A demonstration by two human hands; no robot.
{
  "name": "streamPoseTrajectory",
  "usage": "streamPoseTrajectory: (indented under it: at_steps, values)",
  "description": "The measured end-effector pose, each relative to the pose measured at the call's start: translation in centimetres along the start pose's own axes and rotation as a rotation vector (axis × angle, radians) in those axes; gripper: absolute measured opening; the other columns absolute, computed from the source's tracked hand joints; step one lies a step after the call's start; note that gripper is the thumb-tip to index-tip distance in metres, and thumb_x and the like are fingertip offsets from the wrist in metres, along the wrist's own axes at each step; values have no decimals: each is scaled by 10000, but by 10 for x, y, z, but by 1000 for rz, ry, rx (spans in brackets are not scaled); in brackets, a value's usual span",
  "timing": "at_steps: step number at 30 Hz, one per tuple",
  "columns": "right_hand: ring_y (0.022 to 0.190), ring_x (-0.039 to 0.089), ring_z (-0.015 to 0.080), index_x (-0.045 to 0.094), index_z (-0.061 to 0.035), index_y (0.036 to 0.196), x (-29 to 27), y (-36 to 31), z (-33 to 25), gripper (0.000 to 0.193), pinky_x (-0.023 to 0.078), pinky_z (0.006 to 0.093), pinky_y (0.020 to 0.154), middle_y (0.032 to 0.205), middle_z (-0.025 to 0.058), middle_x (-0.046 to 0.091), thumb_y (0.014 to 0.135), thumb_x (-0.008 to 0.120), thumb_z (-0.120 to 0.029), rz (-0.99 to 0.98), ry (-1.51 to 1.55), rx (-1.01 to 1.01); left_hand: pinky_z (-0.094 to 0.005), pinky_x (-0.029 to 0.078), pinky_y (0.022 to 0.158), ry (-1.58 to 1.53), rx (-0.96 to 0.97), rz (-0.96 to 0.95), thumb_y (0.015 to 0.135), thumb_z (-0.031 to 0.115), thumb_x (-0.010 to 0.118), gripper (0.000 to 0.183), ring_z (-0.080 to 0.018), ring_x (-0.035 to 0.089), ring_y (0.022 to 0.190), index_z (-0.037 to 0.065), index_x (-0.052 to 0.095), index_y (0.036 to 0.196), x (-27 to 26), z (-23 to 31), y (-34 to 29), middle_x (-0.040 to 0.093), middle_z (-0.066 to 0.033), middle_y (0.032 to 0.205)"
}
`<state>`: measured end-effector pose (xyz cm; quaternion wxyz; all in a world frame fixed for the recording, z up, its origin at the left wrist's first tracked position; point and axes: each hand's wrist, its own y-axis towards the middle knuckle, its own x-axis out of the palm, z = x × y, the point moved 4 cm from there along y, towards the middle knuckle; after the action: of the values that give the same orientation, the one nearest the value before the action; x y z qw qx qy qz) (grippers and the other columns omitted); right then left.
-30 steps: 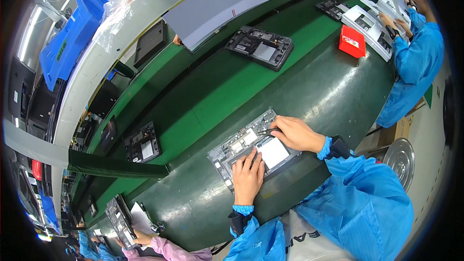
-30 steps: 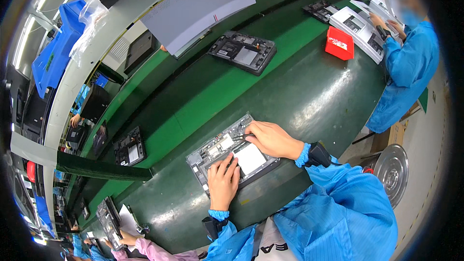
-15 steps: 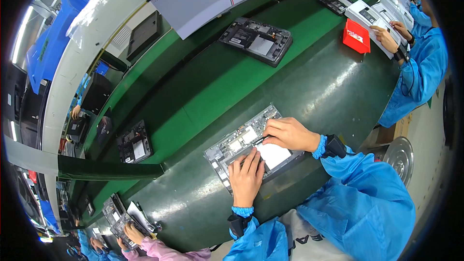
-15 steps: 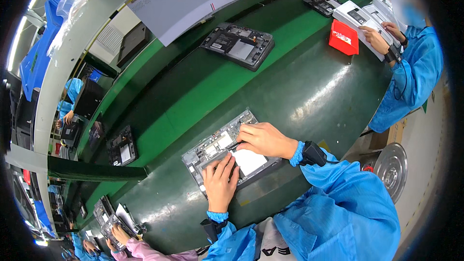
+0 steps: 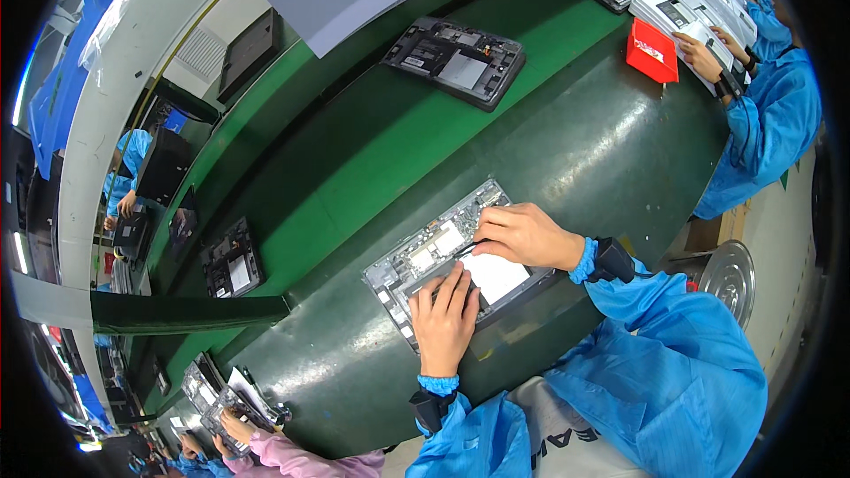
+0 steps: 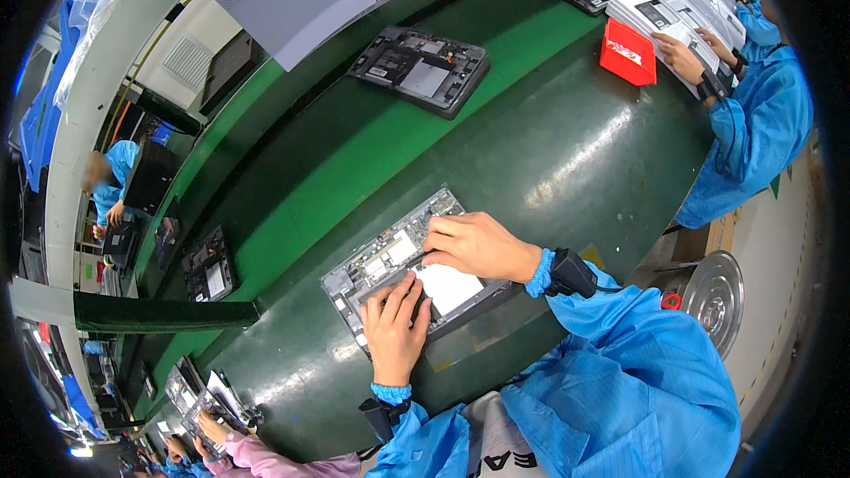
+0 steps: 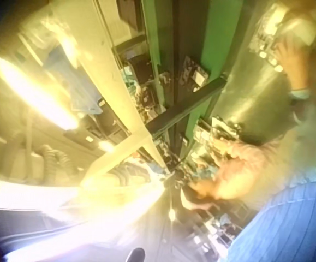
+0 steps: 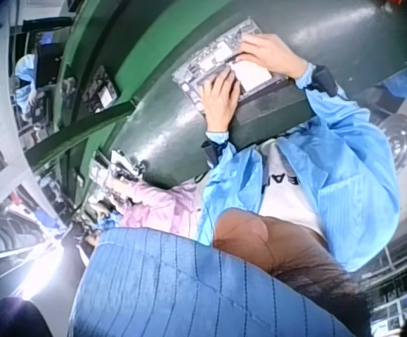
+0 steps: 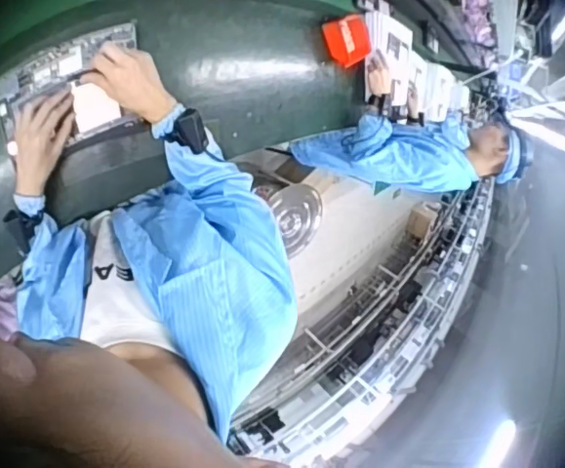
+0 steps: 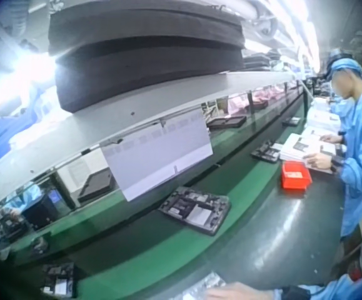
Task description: The person assembles tablet components on an assembly line by connecting internal cables, applying adhesive tape, and pressing parts into place with a hand tool before sliding each unit down the conveyor belt.
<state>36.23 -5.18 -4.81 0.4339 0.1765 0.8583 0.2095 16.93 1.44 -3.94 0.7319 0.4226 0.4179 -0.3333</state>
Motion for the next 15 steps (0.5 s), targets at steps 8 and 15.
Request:
streamPoseTrajectory:
  at_steps: [8,15]
  values:
    - [780,681,276,651,-78,952,0,-1,-1,198,554,403,668,887,63,591,904,763,-234,-6,8,11,-380,452,908,-12,9,-9,840,166,821,343,-224,610,1079,108,766,1174,-1,0,0,708,22,1303]
    - [780,682,277,652,-76,950,3,-1,0,204,553,402,666,890,62,593,906,764,-240,0,-2,10,-382,452,915,-24,-22,5,843,162,817,365,-230,609,1080,103,758,1198,-1,-1,0,708,21,1306]
